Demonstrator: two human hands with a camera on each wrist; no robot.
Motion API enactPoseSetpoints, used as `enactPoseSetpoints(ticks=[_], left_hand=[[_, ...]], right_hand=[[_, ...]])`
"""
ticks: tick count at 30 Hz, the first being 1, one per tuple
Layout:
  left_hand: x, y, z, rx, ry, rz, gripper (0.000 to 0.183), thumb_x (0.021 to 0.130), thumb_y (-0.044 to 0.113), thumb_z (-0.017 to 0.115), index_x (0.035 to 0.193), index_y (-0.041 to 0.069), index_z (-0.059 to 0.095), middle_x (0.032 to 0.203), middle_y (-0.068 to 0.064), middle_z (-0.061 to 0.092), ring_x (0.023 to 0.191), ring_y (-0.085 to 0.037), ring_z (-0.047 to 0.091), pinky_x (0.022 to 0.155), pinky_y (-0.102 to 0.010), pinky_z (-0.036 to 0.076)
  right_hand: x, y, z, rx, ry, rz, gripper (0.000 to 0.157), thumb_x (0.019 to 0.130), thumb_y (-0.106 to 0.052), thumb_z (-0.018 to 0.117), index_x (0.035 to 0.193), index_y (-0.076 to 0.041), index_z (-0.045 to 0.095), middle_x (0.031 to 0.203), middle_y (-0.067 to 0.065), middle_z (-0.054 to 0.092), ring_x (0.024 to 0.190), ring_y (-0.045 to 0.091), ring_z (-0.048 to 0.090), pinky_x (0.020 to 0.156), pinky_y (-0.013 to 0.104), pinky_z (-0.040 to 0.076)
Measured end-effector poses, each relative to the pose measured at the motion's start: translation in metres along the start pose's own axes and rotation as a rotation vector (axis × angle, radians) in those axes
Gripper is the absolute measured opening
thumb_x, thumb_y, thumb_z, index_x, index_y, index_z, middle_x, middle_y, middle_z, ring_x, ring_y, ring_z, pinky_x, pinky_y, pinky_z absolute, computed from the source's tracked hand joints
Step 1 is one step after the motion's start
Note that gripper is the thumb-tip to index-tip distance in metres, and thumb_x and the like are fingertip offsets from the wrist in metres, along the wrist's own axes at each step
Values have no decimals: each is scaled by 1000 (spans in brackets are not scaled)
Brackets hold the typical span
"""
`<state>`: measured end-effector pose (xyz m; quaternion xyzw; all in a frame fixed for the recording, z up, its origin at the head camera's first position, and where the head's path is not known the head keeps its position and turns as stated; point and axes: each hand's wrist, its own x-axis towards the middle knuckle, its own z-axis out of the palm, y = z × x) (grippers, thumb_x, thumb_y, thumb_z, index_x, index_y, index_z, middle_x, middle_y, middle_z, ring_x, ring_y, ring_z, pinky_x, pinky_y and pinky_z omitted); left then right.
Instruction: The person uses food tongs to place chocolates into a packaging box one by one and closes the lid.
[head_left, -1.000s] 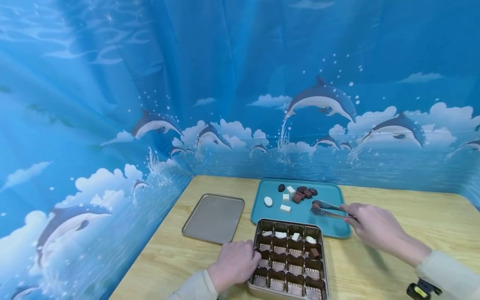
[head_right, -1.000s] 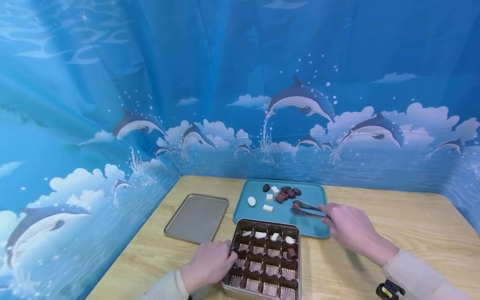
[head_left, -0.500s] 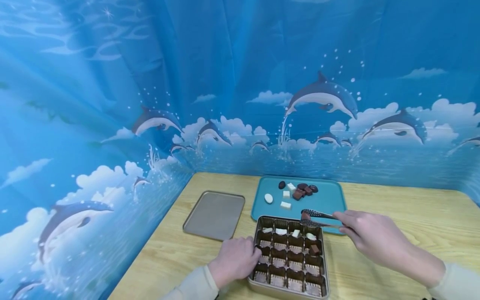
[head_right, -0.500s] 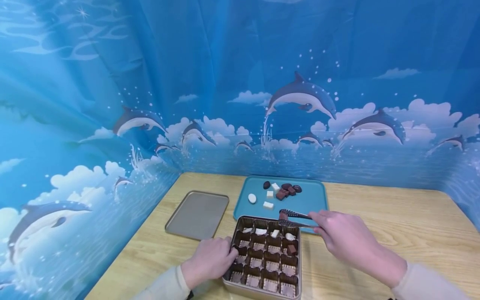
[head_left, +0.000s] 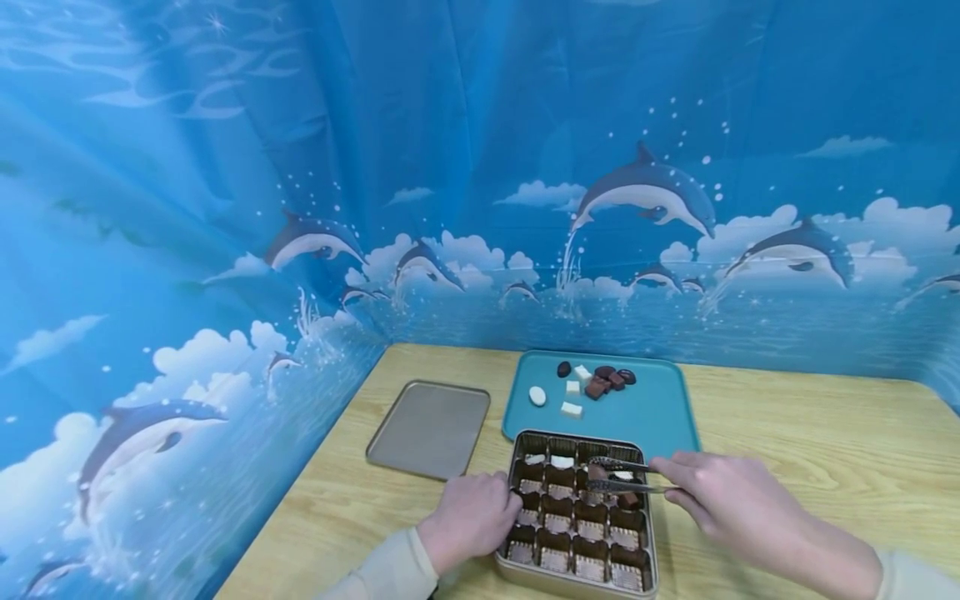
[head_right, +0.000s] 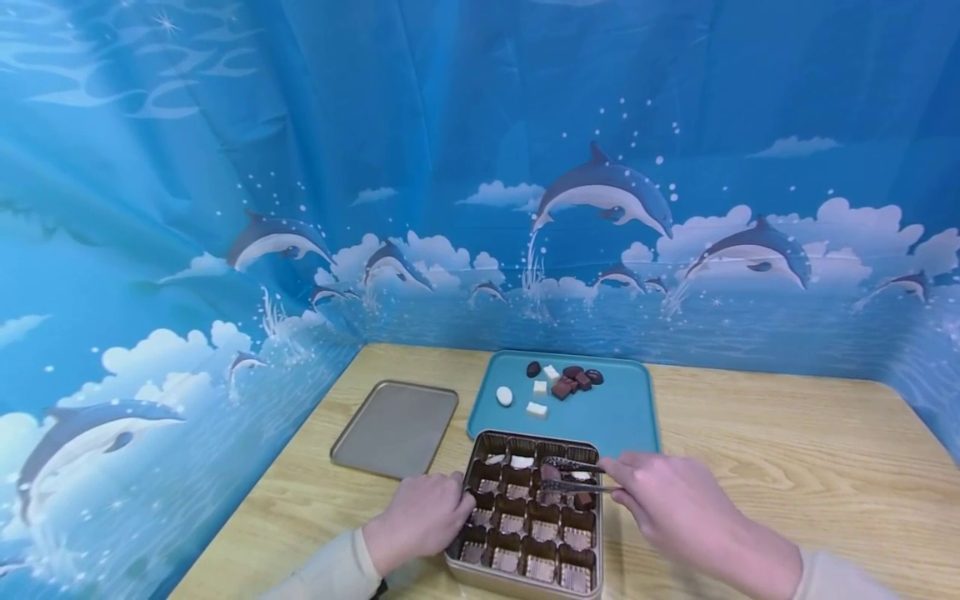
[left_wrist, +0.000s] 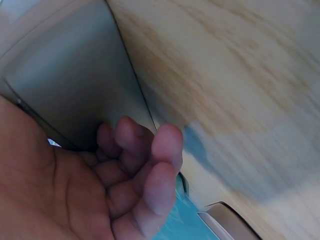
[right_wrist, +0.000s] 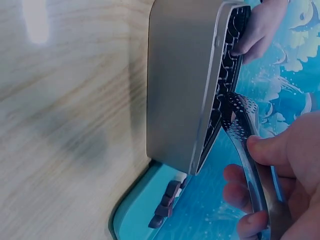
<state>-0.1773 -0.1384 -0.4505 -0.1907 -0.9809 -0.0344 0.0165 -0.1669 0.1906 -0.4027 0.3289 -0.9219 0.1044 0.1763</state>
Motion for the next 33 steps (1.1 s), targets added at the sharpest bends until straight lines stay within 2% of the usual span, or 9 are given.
enactPoseSetpoints(ticks=[6,15,21,28,33], left_hand=[[3,0,-1,15,17,15,37,102,34,47,71,15,56,61,2,49,50,-14,48,47,-32,40],[6,-2,0,8,-11,-10,36,101,35,47,77,12,60,64,0,53,55,-18,54,52,-35,46],[3,-1,1,-7,-24,-6,36,102,36,47,82,10,63,65,0,55,55,-17,54,52,-34,46],[5,-1,1,-7,4,2,37,102,35,47,76,12,59,63,0,53,53,-17,53,49,-32,44],[4,-1,0,-23,-24,-12,37,102,35,46,79,10,61,65,0,54,55,-16,53,51,-33,45]], right_hand=[[-3,-2,5,21,-17,-8,38,81,-19,81,117,-11,73,98,-1,76,72,8,69,62,28,58],[-4,-3,9,38,-47,19,38,84,-22,79,120,-10,72,110,4,76,86,20,74,72,39,61],[-6,-4,10,58,-66,42,37,86,-22,78,120,-9,72,111,5,76,87,22,75,73,40,61],[-6,-5,9,50,-61,80,41,86,-23,78,123,-8,70,116,9,74,95,27,74,80,44,60],[-7,-5,8,60,-49,82,44,85,-24,79,124,-8,70,117,11,74,97,29,74,80,45,60]])
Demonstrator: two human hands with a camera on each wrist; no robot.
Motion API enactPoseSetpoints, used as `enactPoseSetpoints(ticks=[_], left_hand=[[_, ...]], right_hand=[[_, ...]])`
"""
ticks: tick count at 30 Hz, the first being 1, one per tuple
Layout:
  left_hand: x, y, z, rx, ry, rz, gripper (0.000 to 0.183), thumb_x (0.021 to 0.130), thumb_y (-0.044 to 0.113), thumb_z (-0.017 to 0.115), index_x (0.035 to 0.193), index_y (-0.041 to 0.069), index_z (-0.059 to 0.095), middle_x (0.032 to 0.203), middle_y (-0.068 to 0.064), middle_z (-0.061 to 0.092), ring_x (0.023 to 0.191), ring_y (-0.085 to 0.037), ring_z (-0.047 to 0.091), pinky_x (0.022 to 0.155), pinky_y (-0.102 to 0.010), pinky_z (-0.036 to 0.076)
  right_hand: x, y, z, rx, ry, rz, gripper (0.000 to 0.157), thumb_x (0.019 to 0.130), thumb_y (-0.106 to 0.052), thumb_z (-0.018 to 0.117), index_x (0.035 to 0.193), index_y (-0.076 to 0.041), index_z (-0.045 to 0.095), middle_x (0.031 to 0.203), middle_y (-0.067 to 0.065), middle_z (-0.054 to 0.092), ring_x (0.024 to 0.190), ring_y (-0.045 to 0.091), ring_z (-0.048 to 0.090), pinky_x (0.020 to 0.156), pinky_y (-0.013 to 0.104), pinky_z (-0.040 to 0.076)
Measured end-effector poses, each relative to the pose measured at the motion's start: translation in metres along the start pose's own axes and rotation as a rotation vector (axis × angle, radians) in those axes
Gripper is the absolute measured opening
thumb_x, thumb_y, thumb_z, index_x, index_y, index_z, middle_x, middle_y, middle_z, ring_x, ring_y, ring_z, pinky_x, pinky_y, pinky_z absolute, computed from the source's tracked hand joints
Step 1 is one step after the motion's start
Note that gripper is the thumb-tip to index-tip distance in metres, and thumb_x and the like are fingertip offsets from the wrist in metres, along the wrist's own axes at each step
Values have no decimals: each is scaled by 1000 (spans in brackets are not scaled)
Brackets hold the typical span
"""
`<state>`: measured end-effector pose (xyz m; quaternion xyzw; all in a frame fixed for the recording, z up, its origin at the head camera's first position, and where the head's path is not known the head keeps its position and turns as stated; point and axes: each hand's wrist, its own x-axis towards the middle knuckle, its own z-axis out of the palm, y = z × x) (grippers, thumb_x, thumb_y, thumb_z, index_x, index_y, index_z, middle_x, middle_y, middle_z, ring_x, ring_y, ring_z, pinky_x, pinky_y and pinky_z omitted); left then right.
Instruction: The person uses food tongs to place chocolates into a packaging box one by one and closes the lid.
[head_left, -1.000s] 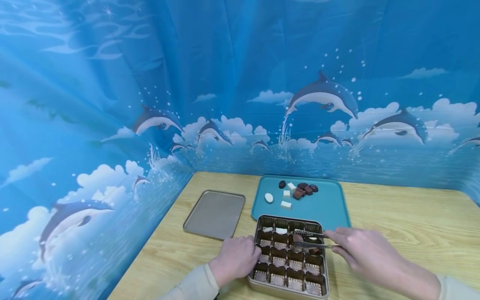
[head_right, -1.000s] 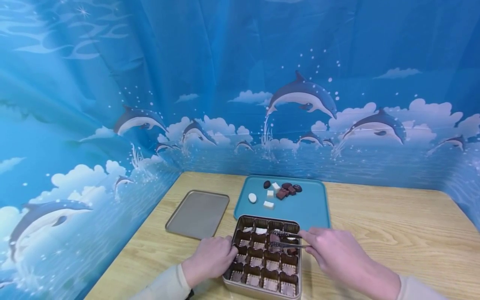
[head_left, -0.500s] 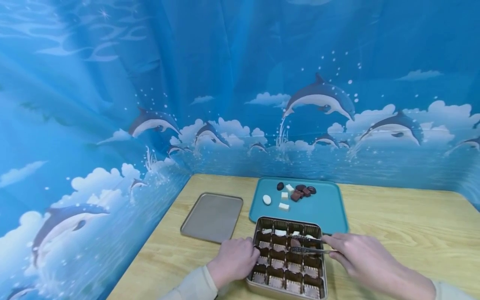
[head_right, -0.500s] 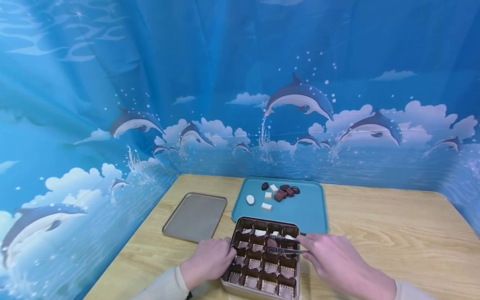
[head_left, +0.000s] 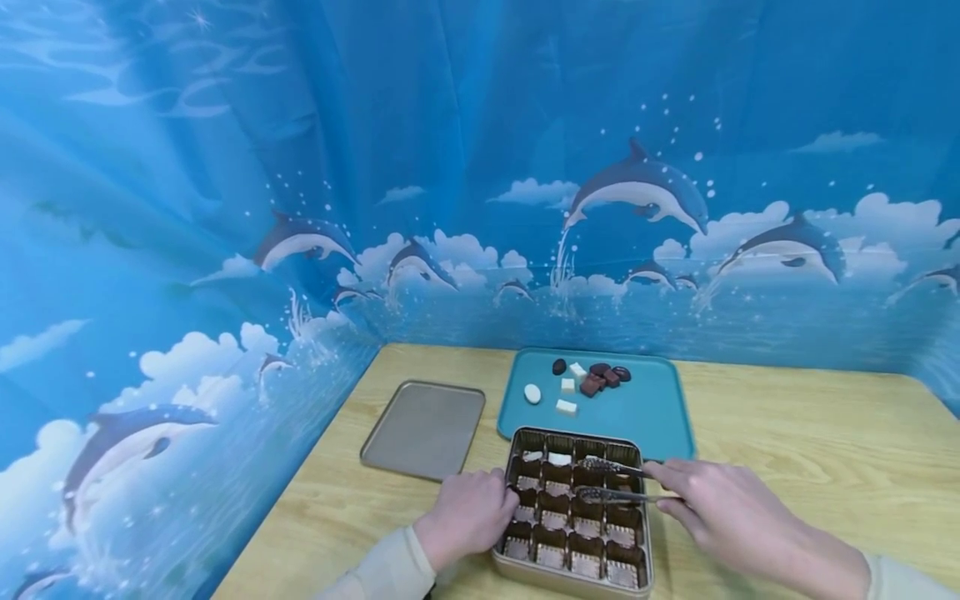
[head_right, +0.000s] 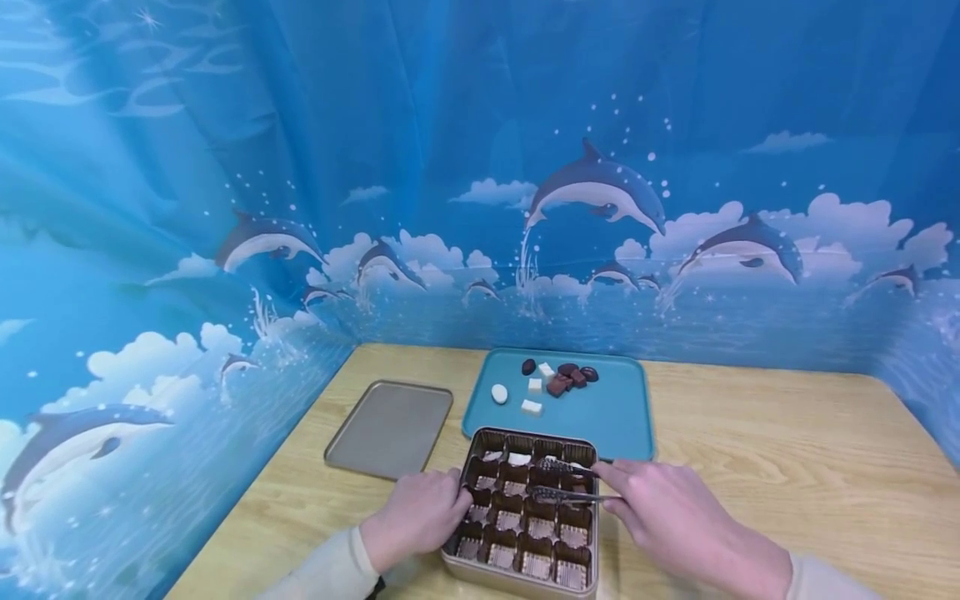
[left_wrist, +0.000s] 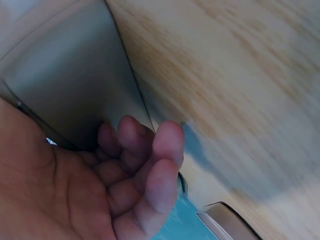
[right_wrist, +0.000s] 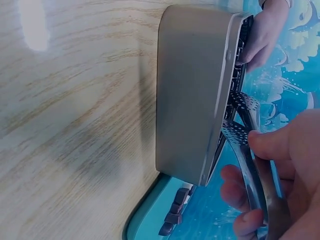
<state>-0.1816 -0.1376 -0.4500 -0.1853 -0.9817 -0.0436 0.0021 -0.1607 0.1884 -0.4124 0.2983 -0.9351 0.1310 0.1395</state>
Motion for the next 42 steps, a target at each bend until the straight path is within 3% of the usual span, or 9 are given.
enactPoseSetpoints(ticks=[9,12,16,20,29,36,39,42], left_hand=[[-1,0,1,-22,3,-9,36,102,37,47,82,10,63,68,0,57,58,-17,56,54,-35,48],[-1,0,1,-16,7,-15,37,101,37,47,82,10,63,68,-1,58,59,-19,58,55,-37,49],[0,2,2,-19,-3,-21,37,101,37,47,82,10,63,67,-1,57,59,-19,58,54,-37,49],[-1,2,3,-23,-7,-20,37,101,37,46,82,10,63,67,0,56,58,-17,56,53,-36,48],[-1,-1,3,-28,20,0,36,102,36,47,78,12,61,65,1,53,56,-16,53,53,-35,47],[1,-1,5,-28,15,-2,37,102,37,45,80,13,62,69,0,57,59,-18,57,54,-36,48],[0,0,4,-24,2,-12,36,101,37,46,81,13,63,70,-1,60,62,-20,61,57,-40,50],[-1,0,3,-19,1,-20,36,101,37,47,82,12,63,71,-2,61,64,-21,62,60,-42,51]], right_hand=[[16,16,-7,33,46,45,47,88,-22,77,129,-4,66,118,16,72,98,32,73,75,44,60],[25,26,-7,42,34,85,48,90,-22,75,131,-2,64,123,21,69,75,15,70,60,31,56],[36,42,-4,41,12,137,48,91,-21,73,132,2,62,126,24,67,55,0,48,47,21,38],[48,57,1,30,-13,174,49,91,-20,73,132,4,60,123,25,68,61,1,54,48,21,39],[78,70,22,-2,-45,188,47,92,-19,72,132,4,61,120,24,69,47,7,39,42,26,33],[95,75,35,-23,-79,187,46,91,-15,72,131,5,61,125,27,66,66,16,63,44,27,41],[98,76,40,-8,-92,193,45,92,-14,71,132,5,61,126,28,65,57,14,58,42,27,40],[100,77,44,-4,-90,184,45,92,-14,71,132,4,61,125,27,66,44,9,43,39,26,34]])
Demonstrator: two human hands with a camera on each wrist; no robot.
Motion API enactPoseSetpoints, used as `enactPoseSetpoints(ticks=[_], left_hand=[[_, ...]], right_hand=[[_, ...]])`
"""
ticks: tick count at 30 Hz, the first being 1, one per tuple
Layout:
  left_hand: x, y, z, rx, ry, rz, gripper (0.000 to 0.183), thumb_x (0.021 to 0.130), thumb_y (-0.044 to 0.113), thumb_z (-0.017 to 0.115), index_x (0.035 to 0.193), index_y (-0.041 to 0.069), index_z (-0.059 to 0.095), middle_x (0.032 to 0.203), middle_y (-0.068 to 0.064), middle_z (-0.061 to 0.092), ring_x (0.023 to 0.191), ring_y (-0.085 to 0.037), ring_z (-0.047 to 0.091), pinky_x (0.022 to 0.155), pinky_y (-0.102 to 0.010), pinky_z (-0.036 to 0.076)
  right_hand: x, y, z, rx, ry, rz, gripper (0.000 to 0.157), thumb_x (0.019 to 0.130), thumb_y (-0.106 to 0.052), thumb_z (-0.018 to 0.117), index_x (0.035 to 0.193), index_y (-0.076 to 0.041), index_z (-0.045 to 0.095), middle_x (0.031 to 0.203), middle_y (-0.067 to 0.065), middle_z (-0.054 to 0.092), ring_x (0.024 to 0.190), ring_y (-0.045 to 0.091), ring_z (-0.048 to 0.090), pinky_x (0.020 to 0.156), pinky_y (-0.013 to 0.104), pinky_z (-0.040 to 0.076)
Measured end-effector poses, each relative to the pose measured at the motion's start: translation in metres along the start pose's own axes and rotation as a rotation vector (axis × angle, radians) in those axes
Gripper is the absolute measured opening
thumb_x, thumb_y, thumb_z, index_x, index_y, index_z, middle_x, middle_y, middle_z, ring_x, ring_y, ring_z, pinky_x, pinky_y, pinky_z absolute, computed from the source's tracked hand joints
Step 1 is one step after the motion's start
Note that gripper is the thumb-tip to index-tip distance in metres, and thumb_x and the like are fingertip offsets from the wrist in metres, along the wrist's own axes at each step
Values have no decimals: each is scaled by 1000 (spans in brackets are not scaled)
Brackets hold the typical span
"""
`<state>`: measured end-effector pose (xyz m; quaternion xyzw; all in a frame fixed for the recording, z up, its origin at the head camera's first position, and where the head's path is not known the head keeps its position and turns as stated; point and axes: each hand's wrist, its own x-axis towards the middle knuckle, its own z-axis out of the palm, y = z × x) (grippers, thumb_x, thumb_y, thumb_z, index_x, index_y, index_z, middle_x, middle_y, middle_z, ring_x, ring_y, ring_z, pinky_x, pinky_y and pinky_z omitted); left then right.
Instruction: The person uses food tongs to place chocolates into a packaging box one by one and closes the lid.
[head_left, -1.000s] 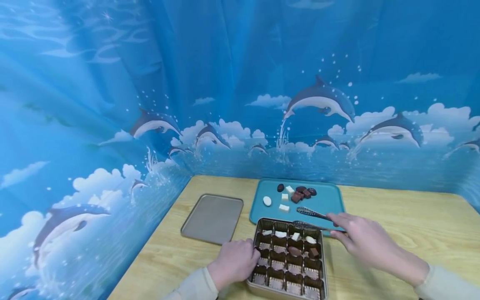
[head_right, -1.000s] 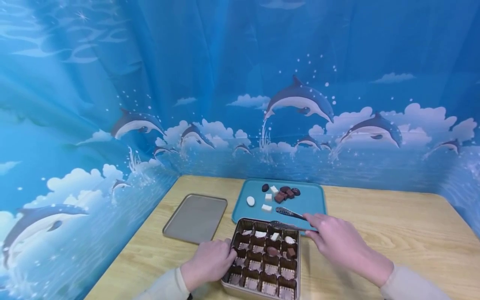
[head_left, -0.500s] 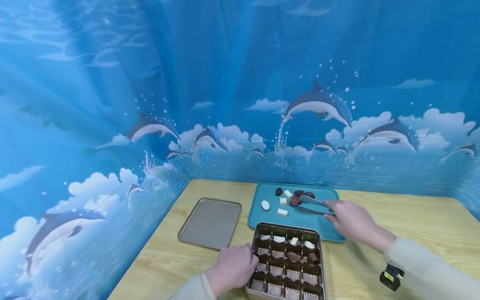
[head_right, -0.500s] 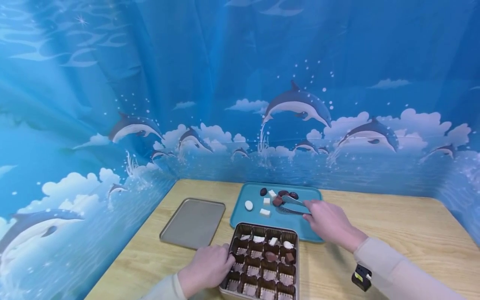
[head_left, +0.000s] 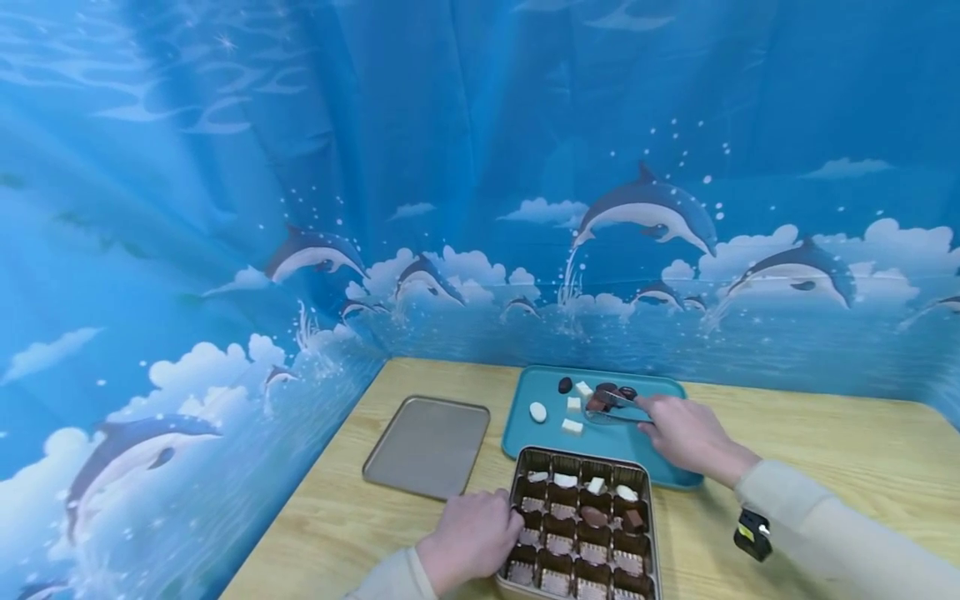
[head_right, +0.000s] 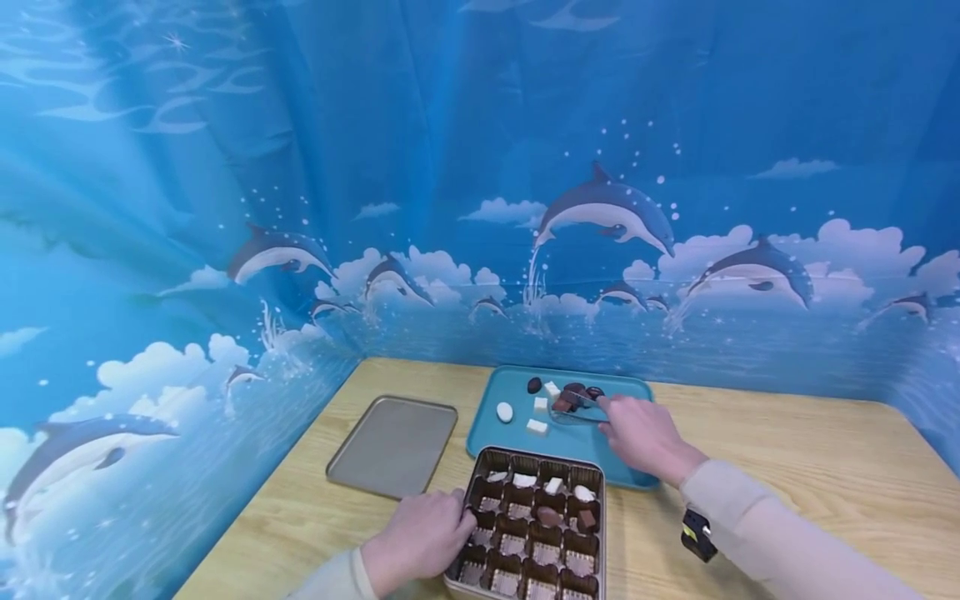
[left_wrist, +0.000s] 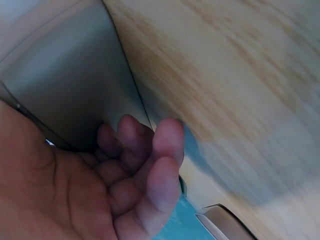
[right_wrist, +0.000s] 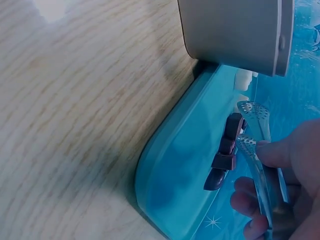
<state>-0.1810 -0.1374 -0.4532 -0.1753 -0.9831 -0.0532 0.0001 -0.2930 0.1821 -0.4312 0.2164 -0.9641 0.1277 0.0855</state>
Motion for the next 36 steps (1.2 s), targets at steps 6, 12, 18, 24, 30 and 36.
enactPoseSetpoints(ticks=[6,12,18,24,30,36], left_hand=[[-1,0,-1,2,5,5,36,101,37,47,83,11,63,69,-1,59,61,-20,60,57,-39,50],[-1,0,-2,-6,9,-5,35,101,37,48,84,11,63,69,-1,59,62,-20,60,57,-39,50],[-1,0,-1,-4,12,-3,35,101,37,48,82,11,63,68,-1,59,61,-20,60,56,-39,49],[-2,1,1,-16,3,2,35,101,37,47,79,13,60,67,0,56,59,-18,57,54,-37,47],[-3,1,3,-33,5,7,36,102,36,46,79,13,60,64,2,53,55,-15,52,51,-34,44],[1,0,1,-18,5,-4,36,102,37,46,77,14,58,63,2,50,53,-14,49,50,-33,43]], right_hand=[[1,1,4,-10,15,-17,40,91,-12,72,127,3,65,118,24,70,42,8,35,37,23,28],[1,0,5,-16,26,-17,35,90,-10,71,124,1,68,113,21,73,41,7,28,37,20,24],[-2,-3,3,-27,33,-22,33,91,-8,70,123,-1,69,96,15,75,42,7,24,38,19,22],[-11,-5,-4,-5,31,-11,35,92,-10,70,126,-1,68,100,16,75,41,7,28,37,21,25],[-21,-7,-18,-3,45,-26,35,93,-13,69,126,-1,68,112,20,73,41,7,28,38,24,26],[-29,-13,-36,-6,65,-56,35,94,-15,68,127,0,67,98,13,75,42,6,30,41,24,27]])
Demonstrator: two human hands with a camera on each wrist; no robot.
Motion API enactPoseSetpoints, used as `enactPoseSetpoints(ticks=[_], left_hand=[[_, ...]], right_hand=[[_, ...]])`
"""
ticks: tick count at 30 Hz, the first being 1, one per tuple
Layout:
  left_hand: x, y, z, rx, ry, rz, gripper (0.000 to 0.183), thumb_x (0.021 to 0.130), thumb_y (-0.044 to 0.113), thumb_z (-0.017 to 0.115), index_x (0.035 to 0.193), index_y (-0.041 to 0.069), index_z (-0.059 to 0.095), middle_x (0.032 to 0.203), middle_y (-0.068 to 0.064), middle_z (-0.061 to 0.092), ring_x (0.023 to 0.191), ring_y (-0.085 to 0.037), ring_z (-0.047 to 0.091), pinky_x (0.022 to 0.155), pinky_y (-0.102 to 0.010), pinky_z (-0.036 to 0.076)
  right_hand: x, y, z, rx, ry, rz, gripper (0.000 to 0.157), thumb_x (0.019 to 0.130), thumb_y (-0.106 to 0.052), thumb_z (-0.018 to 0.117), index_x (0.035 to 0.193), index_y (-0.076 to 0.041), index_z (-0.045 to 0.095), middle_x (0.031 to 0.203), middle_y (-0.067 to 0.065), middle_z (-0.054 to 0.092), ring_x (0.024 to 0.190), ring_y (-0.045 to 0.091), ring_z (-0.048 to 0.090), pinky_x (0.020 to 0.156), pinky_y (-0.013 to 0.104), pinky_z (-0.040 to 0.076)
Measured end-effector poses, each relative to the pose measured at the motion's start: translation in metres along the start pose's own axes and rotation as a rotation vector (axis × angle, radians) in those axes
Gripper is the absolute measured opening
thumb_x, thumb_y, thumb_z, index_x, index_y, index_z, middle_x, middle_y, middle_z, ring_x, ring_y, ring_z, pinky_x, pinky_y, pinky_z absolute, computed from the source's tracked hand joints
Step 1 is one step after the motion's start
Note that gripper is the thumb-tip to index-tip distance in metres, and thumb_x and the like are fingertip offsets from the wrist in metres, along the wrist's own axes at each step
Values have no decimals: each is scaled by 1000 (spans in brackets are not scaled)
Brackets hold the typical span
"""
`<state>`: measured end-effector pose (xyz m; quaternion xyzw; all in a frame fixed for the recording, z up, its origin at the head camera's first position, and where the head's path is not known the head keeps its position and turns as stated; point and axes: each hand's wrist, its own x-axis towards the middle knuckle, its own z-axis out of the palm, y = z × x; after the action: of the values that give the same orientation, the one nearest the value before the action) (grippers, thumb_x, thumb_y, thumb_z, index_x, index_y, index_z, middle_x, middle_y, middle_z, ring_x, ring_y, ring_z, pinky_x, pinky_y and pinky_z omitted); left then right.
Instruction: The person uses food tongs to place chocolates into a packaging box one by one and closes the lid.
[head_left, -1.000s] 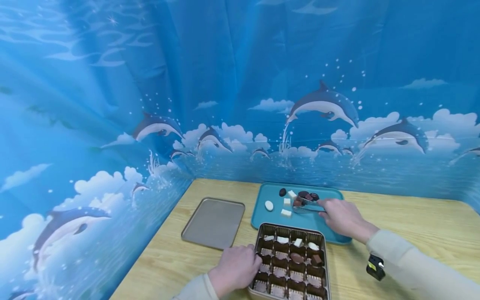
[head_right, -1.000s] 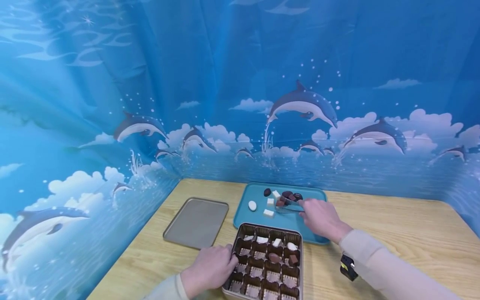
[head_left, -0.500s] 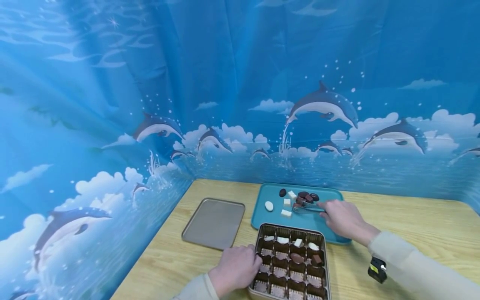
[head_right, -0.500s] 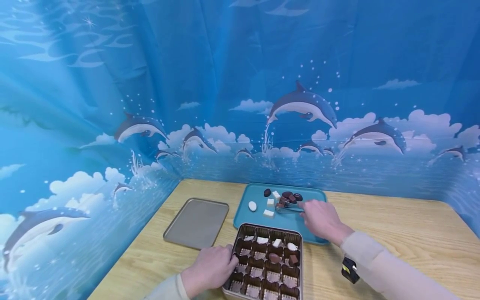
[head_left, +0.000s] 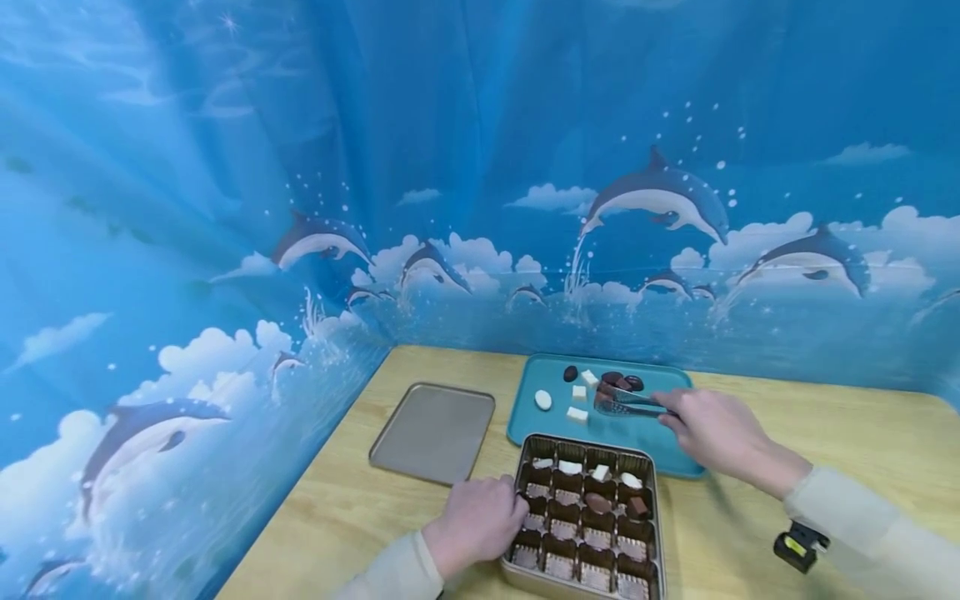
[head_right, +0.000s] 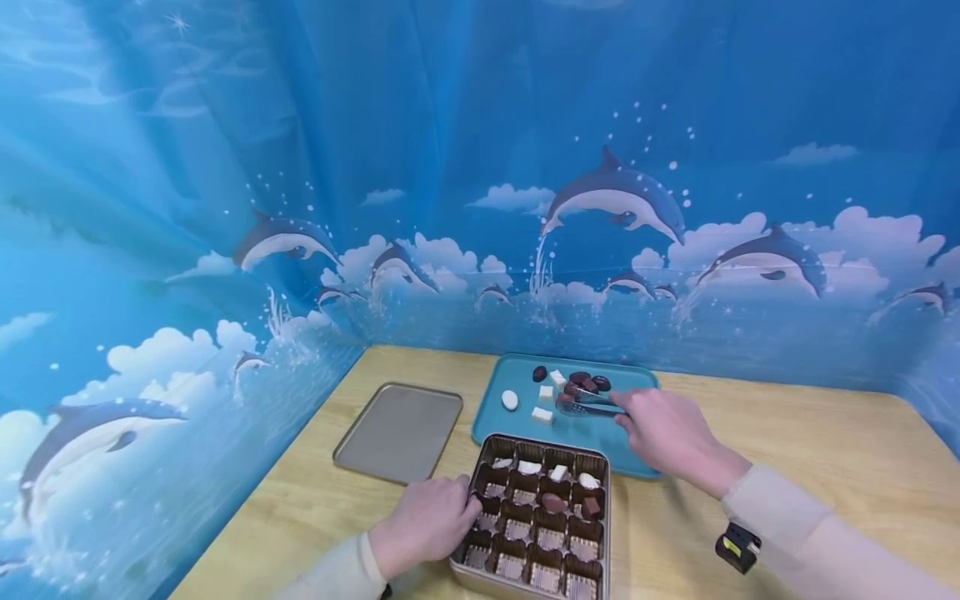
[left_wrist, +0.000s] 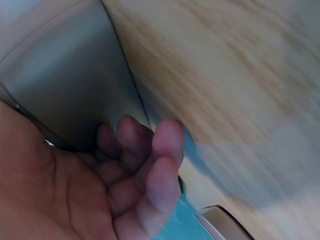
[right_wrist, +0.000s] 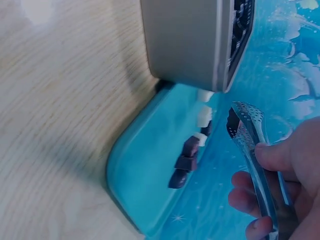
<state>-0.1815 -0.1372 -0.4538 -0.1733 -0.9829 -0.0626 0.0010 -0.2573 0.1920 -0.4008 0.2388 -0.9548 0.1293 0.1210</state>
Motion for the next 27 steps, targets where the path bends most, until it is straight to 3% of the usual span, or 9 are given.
enactPoseSetpoints(ticks=[5,9,12,16,20,27], left_hand=[[2,1,-3,6,-6,-3,36,102,37,46,77,14,58,65,1,53,56,-16,53,54,-37,47],[2,1,-3,14,-16,-1,36,102,37,45,80,13,60,66,0,55,58,-17,56,56,-38,49],[1,0,-3,14,-21,4,36,102,38,45,82,12,61,66,1,54,57,-16,55,56,-36,49],[0,0,-4,10,-23,9,36,103,37,45,82,12,61,66,1,55,57,-15,55,56,-36,48],[0,0,-4,10,-17,10,36,102,37,46,81,12,61,65,1,55,57,-16,55,55,-36,48],[2,0,-4,22,-33,-6,37,103,38,45,86,11,63,68,-1,58,60,-17,58,57,-37,50]], right_hand=[[-9,-9,-14,5,33,-43,34,93,-14,70,125,-2,68,106,15,75,43,3,31,41,23,28],[-18,-19,-22,-13,61,-83,32,92,-13,71,122,-4,70,101,11,76,45,-1,34,42,21,30],[-26,-28,-24,-38,76,-120,32,90,-14,73,121,-6,71,98,6,76,52,-1,50,45,20,36],[-35,-42,-23,-59,97,-168,32,87,-15,77,119,-8,73,101,5,77,72,12,70,53,24,51],[-43,-54,-19,-66,109,-202,34,84,-15,79,117,-10,74,101,4,77,79,15,73,60,28,58],[-48,-66,-10,-77,93,-233,37,82,-17,81,118,-13,74,101,2,77,82,16,74,66,30,60]])
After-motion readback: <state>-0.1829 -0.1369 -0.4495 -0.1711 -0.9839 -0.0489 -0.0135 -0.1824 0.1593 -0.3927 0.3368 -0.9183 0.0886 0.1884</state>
